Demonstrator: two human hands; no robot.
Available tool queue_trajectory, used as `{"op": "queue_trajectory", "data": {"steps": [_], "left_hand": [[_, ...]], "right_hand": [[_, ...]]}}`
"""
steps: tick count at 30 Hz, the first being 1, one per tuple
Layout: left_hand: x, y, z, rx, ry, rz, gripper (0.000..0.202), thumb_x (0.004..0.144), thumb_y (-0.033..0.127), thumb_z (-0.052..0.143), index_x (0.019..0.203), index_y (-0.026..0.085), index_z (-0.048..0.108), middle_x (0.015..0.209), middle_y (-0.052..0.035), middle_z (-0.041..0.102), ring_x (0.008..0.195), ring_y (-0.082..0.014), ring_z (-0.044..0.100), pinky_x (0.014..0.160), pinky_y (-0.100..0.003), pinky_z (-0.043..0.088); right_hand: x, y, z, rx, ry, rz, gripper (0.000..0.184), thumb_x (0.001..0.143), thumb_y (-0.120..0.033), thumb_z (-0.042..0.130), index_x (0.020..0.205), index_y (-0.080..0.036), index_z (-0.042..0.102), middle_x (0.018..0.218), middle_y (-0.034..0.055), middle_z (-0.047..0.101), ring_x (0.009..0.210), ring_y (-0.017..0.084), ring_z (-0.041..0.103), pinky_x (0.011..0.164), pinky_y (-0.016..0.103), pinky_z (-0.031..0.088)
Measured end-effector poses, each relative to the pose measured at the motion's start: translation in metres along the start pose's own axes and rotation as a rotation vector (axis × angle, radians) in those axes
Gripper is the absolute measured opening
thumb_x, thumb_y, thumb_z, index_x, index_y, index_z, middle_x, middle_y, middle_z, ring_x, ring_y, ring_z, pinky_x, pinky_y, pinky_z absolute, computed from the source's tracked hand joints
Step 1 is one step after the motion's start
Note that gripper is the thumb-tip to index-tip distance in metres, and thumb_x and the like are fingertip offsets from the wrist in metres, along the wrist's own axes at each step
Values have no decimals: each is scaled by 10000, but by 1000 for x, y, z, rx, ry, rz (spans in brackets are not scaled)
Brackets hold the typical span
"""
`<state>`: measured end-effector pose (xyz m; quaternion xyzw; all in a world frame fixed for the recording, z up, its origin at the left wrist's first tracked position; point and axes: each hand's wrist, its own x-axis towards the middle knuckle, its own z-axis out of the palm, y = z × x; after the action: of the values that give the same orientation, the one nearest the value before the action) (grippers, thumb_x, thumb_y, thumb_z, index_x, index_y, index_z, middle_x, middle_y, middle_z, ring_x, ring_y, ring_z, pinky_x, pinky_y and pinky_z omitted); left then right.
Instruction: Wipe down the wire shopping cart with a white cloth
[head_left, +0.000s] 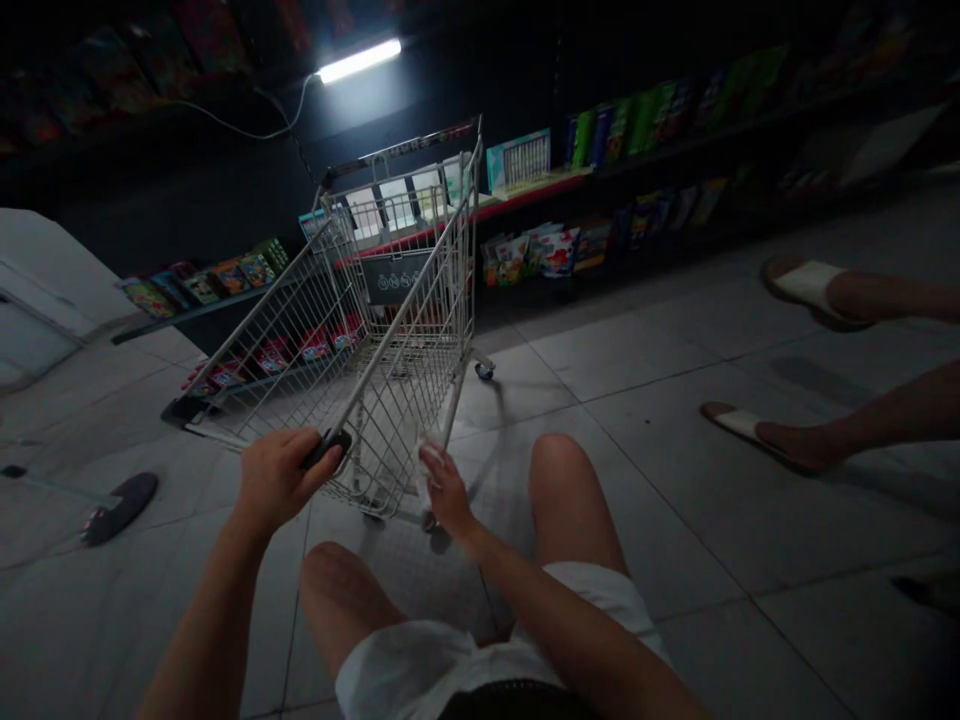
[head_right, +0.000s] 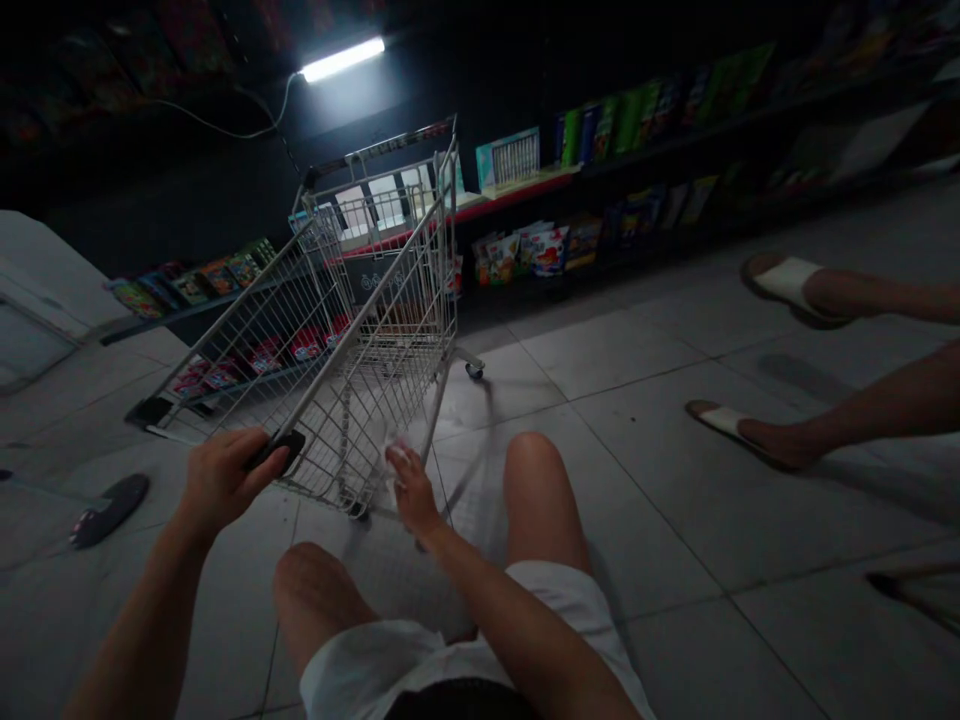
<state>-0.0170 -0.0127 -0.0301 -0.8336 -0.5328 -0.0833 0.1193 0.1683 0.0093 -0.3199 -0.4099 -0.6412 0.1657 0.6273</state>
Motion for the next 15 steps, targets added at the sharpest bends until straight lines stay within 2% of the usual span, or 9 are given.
{"op": "queue_trajectory", "data": {"steps": [2,4,6,7,9,11,15], "left_hand": [[1,-1,-8,10,-110,-34,476,946,546,312,634,211,444,599,-5,512,579,-143,488,583,-275,293],[6,5,-17,30,-249,-82,487,945,597,311,700,215,488,628,-3,568,587,-154,533,568,-273,286],[15,15,-24,86,-338,-129,498,951,614,285,768,217,524,656,-16,613,628,-181,588,568,-279,291],[19,20,-25,125,-353,-153,503,962,598,261,798,215,542,681,-31,635,664,-199,614,573,-284,297],[27,27,-26,179,-358,-204,507,984,546,218,856,208,574,748,-61,678,736,-223,654,582,-291,318],[31,29,-23,202,-353,-246,512,996,495,190,905,200,599,804,-84,704,783,-235,675,592,-294,345],[29,24,-16,241,-329,-252,504,1002,448,184,969,186,613,850,-106,721,814,-250,692,613,-303,391]], "right_hand": [[43,-8,-7,-12,90,10,564,864,-140,429,1414,-234,512,1436,107,508,1387,211,466,1167,435,423],[83,-17,-4,-21,99,-26,583,848,-139,439,1420,-227,503,1466,98,475,1415,206,426,1202,424,377],[104,-20,11,-13,56,-47,607,830,-140,451,1431,-220,487,1508,90,427,1447,207,377,1220,419,345],[105,-19,21,0,28,-38,616,819,-140,460,1430,-217,484,1527,86,401,1463,211,349,1226,423,332],[92,-12,40,35,-18,17,629,794,-141,482,1418,-217,491,1558,79,357,1486,222,306,1230,435,320],[65,0,52,70,-29,110,628,774,-153,502,1399,-218,506,1564,86,344,1487,230,307,1212,435,351],[14,20,55,275,83,450,534,747,-233,562,1279,-216,600,1444,105,490,1385,227,454,1098,407,477]]}}
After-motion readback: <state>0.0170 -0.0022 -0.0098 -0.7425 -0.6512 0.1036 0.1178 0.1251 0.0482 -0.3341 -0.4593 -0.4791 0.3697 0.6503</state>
